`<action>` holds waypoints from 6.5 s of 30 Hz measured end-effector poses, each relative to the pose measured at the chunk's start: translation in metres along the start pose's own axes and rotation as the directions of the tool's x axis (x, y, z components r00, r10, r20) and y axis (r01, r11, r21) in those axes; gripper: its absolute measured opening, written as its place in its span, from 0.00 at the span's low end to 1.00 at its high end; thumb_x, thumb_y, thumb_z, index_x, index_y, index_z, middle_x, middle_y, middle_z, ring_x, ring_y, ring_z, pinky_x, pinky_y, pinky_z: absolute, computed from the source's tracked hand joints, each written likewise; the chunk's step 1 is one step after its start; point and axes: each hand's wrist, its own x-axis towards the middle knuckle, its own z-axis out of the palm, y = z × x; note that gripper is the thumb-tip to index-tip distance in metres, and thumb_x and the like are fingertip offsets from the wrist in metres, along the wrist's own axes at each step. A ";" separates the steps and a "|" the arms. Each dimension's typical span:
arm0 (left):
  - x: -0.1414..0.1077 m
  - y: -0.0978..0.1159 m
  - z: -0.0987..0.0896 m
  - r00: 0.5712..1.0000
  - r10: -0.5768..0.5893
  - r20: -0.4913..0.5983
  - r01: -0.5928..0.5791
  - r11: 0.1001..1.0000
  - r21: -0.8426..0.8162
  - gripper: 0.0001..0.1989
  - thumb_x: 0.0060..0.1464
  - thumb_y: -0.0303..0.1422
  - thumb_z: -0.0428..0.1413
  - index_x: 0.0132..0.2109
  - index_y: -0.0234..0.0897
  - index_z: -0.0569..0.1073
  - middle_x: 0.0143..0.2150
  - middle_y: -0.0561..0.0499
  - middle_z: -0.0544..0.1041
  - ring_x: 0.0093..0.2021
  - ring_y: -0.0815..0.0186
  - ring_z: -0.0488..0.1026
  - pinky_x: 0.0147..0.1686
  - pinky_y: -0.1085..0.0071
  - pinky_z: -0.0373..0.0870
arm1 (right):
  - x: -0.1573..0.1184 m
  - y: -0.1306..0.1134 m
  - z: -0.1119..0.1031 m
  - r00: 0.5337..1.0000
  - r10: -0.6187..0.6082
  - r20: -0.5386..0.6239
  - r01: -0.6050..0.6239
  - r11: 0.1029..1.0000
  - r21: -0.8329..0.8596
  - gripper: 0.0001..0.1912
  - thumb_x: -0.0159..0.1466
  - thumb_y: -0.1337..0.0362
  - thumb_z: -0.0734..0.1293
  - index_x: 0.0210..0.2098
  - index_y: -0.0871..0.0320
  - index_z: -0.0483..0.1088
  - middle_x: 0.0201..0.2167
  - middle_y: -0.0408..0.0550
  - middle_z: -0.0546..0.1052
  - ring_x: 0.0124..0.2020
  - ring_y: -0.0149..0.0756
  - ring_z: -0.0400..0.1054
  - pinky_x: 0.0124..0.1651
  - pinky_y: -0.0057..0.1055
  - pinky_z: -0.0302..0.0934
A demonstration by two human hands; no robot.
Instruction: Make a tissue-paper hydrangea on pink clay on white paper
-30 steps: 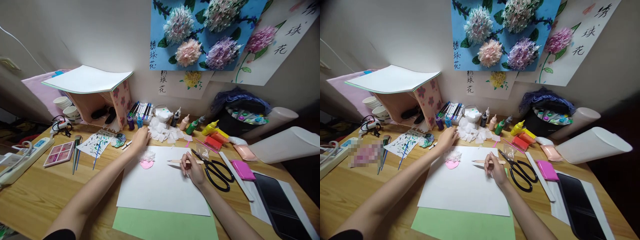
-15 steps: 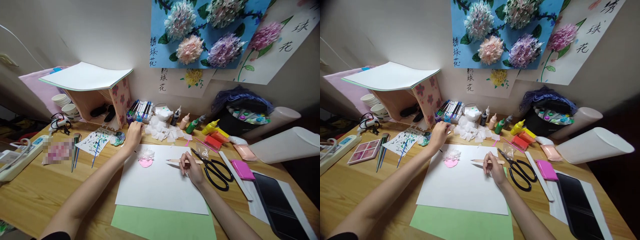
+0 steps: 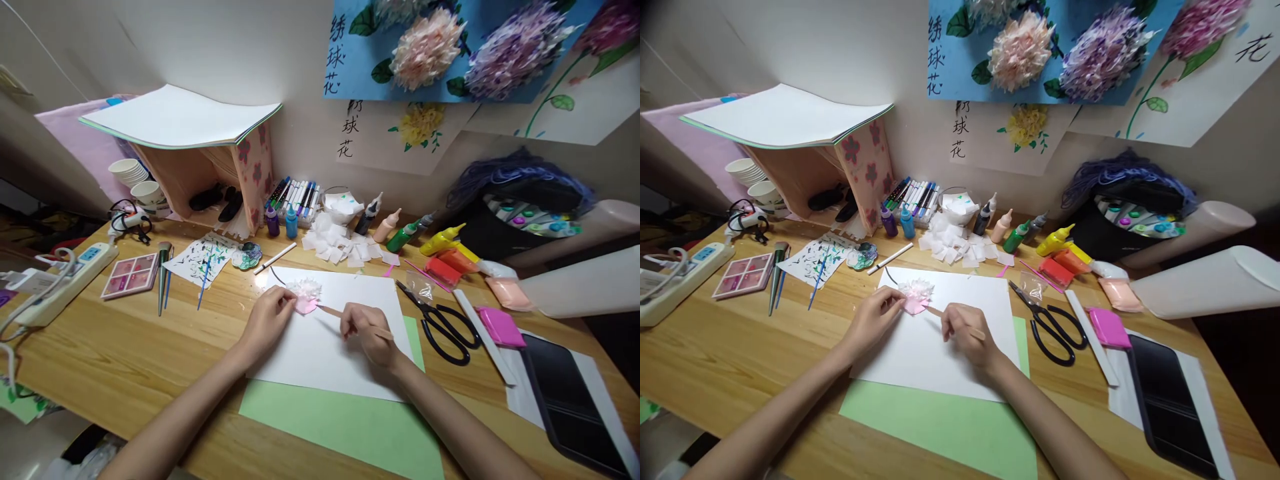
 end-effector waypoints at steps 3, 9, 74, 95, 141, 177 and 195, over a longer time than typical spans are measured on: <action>0.000 0.003 0.003 0.997 0.074 -0.018 -0.073 0.996 0.060 0.07 0.58 0.31 0.50 0.36 0.37 0.72 0.35 0.50 0.74 0.37 0.65 0.69 0.38 0.68 0.65 | 0.007 -0.005 0.014 0.983 -0.160 0.086 0.173 0.970 -0.171 0.24 0.70 0.58 0.50 0.22 0.56 0.63 0.19 0.43 0.68 0.23 0.31 0.60 0.30 0.29 0.55; 0.002 0.001 0.005 0.986 0.163 -0.017 -0.161 0.983 0.092 0.06 0.59 0.29 0.49 0.38 0.38 0.70 0.37 0.50 0.73 0.40 0.64 0.69 0.41 0.68 0.65 | 0.018 0.000 0.025 0.965 -0.217 0.150 0.257 0.903 -0.344 0.21 0.70 0.62 0.49 0.22 0.56 0.60 0.18 0.42 0.64 0.22 0.31 0.59 0.31 0.29 0.54; 0.154 0.017 0.028 0.997 -0.075 0.007 0.075 0.997 0.035 0.06 0.49 0.31 0.55 0.31 0.33 0.75 0.32 0.46 0.78 0.34 0.63 0.73 0.34 0.71 0.64 | 0.026 0.030 -0.002 0.888 0.331 -0.318 -0.155 0.868 0.472 0.27 0.63 0.45 0.58 0.16 0.57 0.59 0.09 0.38 0.61 0.10 0.24 0.51 0.15 0.24 0.44; 0.012 -0.015 -0.002 0.995 0.101 0.015 -0.102 0.991 0.084 0.06 0.54 0.33 0.54 0.34 0.38 0.75 0.30 0.51 0.72 0.33 0.66 0.67 0.33 0.70 0.62 | 0.007 0.003 0.024 0.998 0.049 -0.049 -0.050 0.998 -0.023 0.26 0.69 0.52 0.51 0.19 0.56 0.63 0.14 0.41 0.65 0.18 0.30 0.58 0.26 0.29 0.54; 0.017 -0.022 -0.003 0.998 -0.003 -0.060 0.008 0.996 0.087 0.10 0.60 0.30 0.44 0.38 0.37 0.69 0.37 0.48 0.75 0.39 0.62 0.71 0.40 0.67 0.65 | 0.010 0.000 0.005 0.989 0.117 -0.089 -0.119 0.993 -0.020 0.28 0.68 0.50 0.53 0.18 0.57 0.65 0.14 0.42 0.68 0.19 0.28 0.59 0.26 0.27 0.53; 0.089 0.028 -0.035 0.998 0.033 0.054 -0.019 0.973 -0.232 0.16 0.50 0.44 0.55 0.32 0.34 0.72 0.25 0.52 0.73 0.26 0.69 0.68 0.27 0.74 0.62 | 0.008 0.030 -0.010 0.890 0.344 -0.301 -0.170 0.860 0.480 0.27 0.65 0.47 0.57 0.16 0.57 0.60 0.08 0.39 0.62 0.11 0.25 0.52 0.16 0.25 0.43; 0.021 -0.003 -0.009 0.976 0.051 0.213 -0.083 0.986 0.143 0.07 0.54 0.35 0.51 0.33 0.39 0.73 0.28 0.54 0.73 0.28 0.69 0.67 0.27 0.73 0.56 | 0.008 0.010 0.019 0.900 -0.383 0.207 0.434 0.828 -0.354 0.21 0.69 0.62 0.51 0.21 0.54 0.60 0.15 0.44 0.65 0.20 0.33 0.56 0.26 0.32 0.50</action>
